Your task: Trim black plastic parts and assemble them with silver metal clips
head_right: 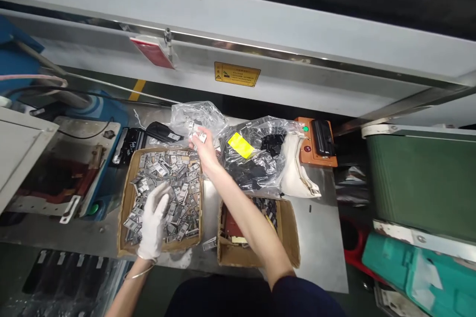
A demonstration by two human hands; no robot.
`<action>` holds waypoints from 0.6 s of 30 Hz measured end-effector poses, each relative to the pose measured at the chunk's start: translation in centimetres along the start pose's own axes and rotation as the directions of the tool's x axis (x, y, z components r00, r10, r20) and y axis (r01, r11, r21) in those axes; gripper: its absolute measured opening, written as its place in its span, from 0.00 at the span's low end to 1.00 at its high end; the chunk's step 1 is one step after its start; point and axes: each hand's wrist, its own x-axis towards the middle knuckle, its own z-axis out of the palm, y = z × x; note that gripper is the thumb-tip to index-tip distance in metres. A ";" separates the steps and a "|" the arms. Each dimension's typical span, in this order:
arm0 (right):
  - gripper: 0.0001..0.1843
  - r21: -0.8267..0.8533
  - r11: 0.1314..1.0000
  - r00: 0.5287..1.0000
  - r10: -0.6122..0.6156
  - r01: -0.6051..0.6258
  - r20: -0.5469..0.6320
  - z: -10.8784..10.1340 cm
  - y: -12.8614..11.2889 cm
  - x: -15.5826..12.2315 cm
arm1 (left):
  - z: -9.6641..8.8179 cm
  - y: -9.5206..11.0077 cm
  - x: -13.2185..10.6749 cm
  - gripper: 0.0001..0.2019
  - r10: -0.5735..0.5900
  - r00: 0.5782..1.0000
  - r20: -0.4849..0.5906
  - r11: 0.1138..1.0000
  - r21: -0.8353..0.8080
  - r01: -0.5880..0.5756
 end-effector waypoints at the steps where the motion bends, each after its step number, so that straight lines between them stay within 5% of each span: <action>1: 0.17 -0.072 0.994 0.996 -0.074 0.077 0.044 0.6 -0.6 1.1 | -0.5 -0.6 0.0 0.25 -0.028 1.000 -0.004 0.999 0.019 0.028; 3: 0.16 -0.332 0.902 0.938 -0.178 0.277 0.298 1.4 0.1 2.1 | -1.5 -1.8 0.0 0.25 -0.080 0.995 -0.053 0.995 0.053 0.082; 4: 0.16 -0.482 0.786 0.874 -0.144 0.386 0.465 1.6 1.3 1.8 | -2.0 -2.4 -0.1 0.25 -0.102 0.990 -0.094 0.992 0.065 0.108; 6: 0.20 -0.679 0.502 0.756 0.073 0.536 0.651 1.7 4.6 0.5 | -2.9 -3.6 -0.3 0.26 -0.142 0.974 -0.177 0.985 0.076 0.158; 7: 0.23 -0.732 0.402 0.739 0.175 0.550 0.651 1.7 6.2 -0.3 | -3.3 -4.0 -0.4 0.26 -0.160 0.965 -0.209 0.981 0.077 0.180; 9: 0.30 -0.794 0.293 0.758 0.253 0.532 0.601 1.8 8.5 -1.3 | -4.1 -4.8 -0.5 0.28 -0.191 0.950 -0.246 0.974 0.076 0.215; 11: 0.27 -0.808 0.259 0.790 0.198 0.529 0.580 2.5 8.2 -0.8 | -4.6 -5.4 -0.5 0.28 -0.213 0.940 -0.266 0.968 0.076 0.241; 13: 0.20 -0.815 0.222 0.829 0.043 0.536 0.557 3.5 5.5 1.7 | -4.9 -5.9 -0.5 0.28 -0.227 0.936 -0.268 0.963 0.079 0.257; 15: 0.25 -0.856 0.117 0.862 -0.138 0.504 0.488 4.4 1.7 5.6 | -4.8 -6.2 -0.7 0.29 -0.239 0.937 -0.254 0.961 0.079 0.267; 18: 0.19 -0.930 -0.077 0.921 -0.130 0.361 0.368 4.5 -2.1 11.9 | -4.1 -6.3 -0.9 0.30 -0.271 0.941 -0.203 0.953 0.078 0.292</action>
